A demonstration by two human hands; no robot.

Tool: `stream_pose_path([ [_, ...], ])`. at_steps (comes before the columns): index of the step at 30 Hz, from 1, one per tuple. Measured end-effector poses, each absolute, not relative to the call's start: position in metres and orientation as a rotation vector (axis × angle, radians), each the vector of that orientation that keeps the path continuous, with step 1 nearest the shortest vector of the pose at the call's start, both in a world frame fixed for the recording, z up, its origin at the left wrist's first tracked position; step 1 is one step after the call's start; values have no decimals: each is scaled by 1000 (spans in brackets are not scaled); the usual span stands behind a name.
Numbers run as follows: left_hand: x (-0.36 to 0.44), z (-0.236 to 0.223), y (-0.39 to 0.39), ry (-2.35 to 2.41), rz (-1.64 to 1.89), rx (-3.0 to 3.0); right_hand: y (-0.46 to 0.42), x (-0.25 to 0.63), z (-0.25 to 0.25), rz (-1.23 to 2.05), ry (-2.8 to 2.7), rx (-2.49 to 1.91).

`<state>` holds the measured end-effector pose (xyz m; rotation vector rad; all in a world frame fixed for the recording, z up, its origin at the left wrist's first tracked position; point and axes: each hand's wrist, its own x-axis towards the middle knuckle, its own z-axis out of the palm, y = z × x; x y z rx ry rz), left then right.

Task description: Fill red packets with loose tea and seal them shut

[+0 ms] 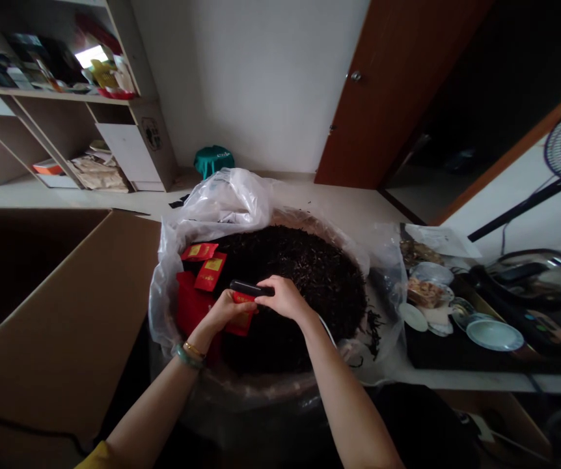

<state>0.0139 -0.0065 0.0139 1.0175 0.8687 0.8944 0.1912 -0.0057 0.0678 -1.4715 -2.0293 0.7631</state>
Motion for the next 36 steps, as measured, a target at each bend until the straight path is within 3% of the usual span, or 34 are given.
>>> stream_pose_path([
  [10,15,22,-8,858,943,920,-8,190,65,541,-2100,-1546],
  [28,14,29,-6,931,1132,972,-13,181,63,762,-2008,-1445],
  [36,15,27,-6,944,1112,1020,-15,176,59,675,-1969,-1415],
])
